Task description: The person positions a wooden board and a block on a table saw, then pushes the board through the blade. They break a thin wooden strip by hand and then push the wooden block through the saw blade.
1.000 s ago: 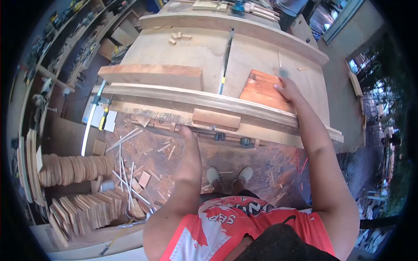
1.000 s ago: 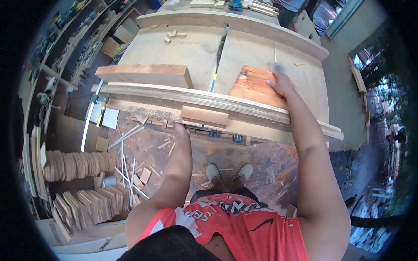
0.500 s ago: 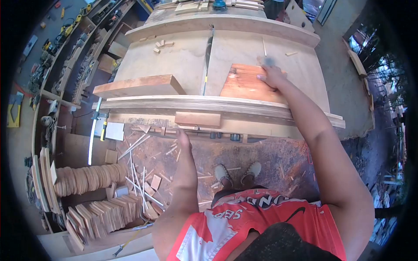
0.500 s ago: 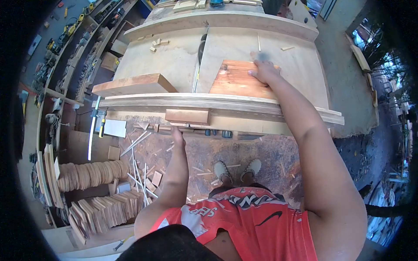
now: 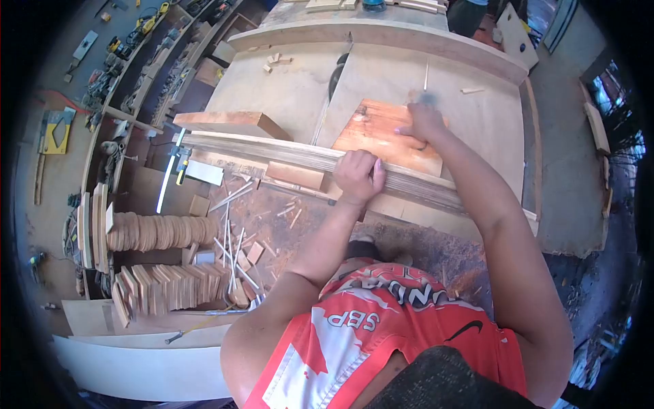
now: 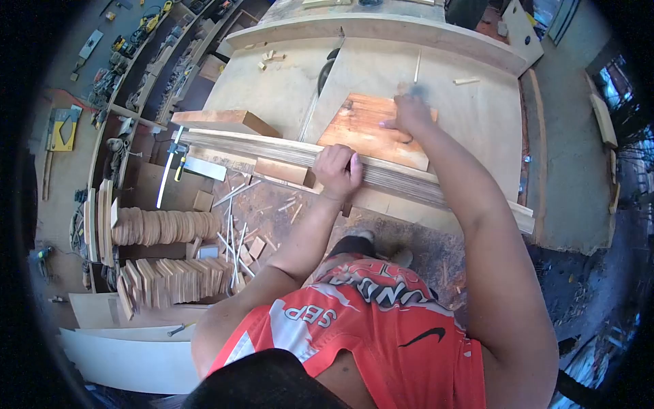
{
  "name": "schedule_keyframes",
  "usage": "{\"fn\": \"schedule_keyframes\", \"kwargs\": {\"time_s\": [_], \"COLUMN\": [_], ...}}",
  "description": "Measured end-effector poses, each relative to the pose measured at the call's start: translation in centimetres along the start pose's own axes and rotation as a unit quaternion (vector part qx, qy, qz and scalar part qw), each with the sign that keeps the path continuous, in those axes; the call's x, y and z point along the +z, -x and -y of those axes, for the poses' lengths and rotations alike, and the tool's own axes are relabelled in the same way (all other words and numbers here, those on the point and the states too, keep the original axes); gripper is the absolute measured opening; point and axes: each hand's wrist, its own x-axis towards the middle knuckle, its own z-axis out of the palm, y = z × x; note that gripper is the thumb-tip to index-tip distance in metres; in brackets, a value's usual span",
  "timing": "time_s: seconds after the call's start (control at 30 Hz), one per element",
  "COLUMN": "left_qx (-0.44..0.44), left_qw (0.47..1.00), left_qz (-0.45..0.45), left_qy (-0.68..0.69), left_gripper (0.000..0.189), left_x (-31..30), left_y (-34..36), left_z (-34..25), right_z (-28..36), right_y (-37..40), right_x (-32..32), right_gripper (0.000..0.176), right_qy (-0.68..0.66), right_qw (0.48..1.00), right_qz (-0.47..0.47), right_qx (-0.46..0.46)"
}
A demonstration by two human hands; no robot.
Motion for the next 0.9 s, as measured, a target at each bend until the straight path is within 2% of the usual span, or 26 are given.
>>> {"fn": "schedule_keyframes", "kwargs": {"time_s": [0.07, 0.3, 0.37, 0.5, 0.77, 0.9], "left_qx": [0.01, 0.034, 0.037, 0.047, 0.07, 0.066], "left_qw": [1.0, 0.999, 0.998, 0.998, 0.996, 0.997], "left_qz": [-0.014, -0.033, -0.042, -0.041, -0.038, -0.018], "left_qy": [0.002, 0.013, 0.014, 0.031, 0.039, 0.036], "left_gripper": [0.012, 0.011, 0.011, 0.012, 0.016, 0.02], "left_x": [-0.3, -0.8, -1.1, -1.5, -1.2, -1.4], "left_y": [-0.2, -0.1, 0.1, 0.3, 0.1, 0.4], "left_z": [0.0, 0.0, -0.1, 0.1, 0.3, 0.6], "right_z": [0.4, 1.0, 1.0, 1.5, 1.5, 0.8], "right_y": [0.0, 1.4, 2.1, 2.4, 2.6, 2.0], "right_x": [-0.9, -2.1, -1.9, -2.2, -2.4, -1.6], "right_gripper": [0.091, 0.086, 0.084, 0.083, 0.091, 0.093], "right_qy": [-0.015, -0.024, -0.024, -0.028, -0.015, -0.016], "right_qw": [0.999, 0.999, 0.999, 0.999, 0.996, 0.996], "right_qz": [0.039, 0.022, -0.019, 0.004, -0.006, -0.011], "right_qx": [0.016, 0.02, 0.024, 0.043, 0.091, 0.085]}}
